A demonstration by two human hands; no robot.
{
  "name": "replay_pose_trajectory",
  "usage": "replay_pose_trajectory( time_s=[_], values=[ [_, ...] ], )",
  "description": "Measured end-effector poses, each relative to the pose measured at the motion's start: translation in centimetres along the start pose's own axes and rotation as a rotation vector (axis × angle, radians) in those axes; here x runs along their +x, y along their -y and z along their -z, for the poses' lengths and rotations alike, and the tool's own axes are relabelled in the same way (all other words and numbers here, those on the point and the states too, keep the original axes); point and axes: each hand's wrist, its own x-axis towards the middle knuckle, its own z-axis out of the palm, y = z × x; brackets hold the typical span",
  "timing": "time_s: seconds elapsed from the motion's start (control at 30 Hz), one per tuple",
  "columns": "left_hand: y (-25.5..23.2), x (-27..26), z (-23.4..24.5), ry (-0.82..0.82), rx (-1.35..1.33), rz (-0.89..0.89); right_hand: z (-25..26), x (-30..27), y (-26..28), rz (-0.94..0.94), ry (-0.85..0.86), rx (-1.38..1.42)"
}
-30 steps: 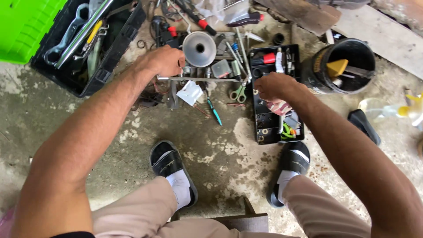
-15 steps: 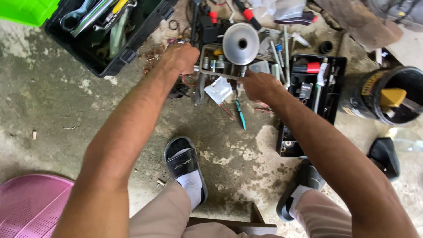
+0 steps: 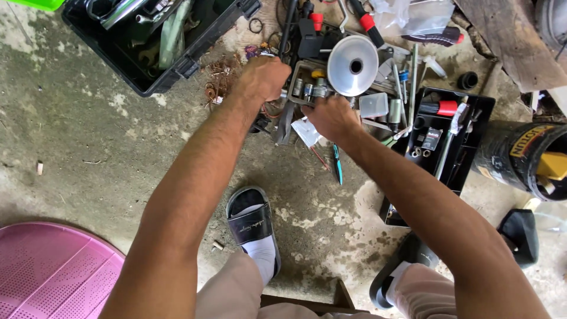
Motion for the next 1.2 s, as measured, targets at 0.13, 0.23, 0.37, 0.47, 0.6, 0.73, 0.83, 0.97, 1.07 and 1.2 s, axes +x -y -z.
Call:
replay_pose_trajectory(
  time_s=[0.13, 0.23, 0.37, 0.47, 0.6, 0.73, 0.83, 0.97, 1.07, 1.2],
  values=[
    [0.8, 1.2, -0.9, -0.041, 0.052, -0.051, -2.7, 1.6, 1.2, 0.001, -0.269, -0.172],
    [1.6, 2.0, -2.0, -0.07, 0.007, -0.061, -4.8, 2.7, 1.3, 0.041, -0.34, -0.335],
    [2.7, 3.2, -3.8, -0.241, -0.101, -0.093, -7.4, 4.0, 0.2, 0.028, -0.838, -0.165],
    [2.9, 1.1, -2.4, -0.191, -0.216, -0.07, -2.8, 3.4, -1.3, -0.067, -0.423, 0.416],
    [2.8, -2.2, -0.3, -0.088, -0.541, -0.071, 2.5, 0.2, -1.6, -0.351, -0.155, 1.259],
    [2.4, 0.3, -2.2, -0.098, -0.748, -0.233, 1.3, 0.8, -3.8, -0.239, -0.214, 1.633],
    [1.2, 0.0, -1.3, -0.113, -0.832, -0.306, -0.8, 1.1, -4.2, -0.26, -0.326, 1.797],
    [0.3, -1.3, 0.2, -0.119, -0.919, -0.304, -2.1, 1.1, -4.6, -0.293, -0.41, 1.916],
    [-0.6, -1.1, 0.6, -0.169, -0.93, -0.273, -2.1, 0.6, -4.8, -0.32, -0.431, 1.945],
    [-1.5, 0.8, -0.3, -0.226, -0.862, -0.225, -1.4, -1.2, -4.9, -0.371, -0.419, 1.894]
  ],
)
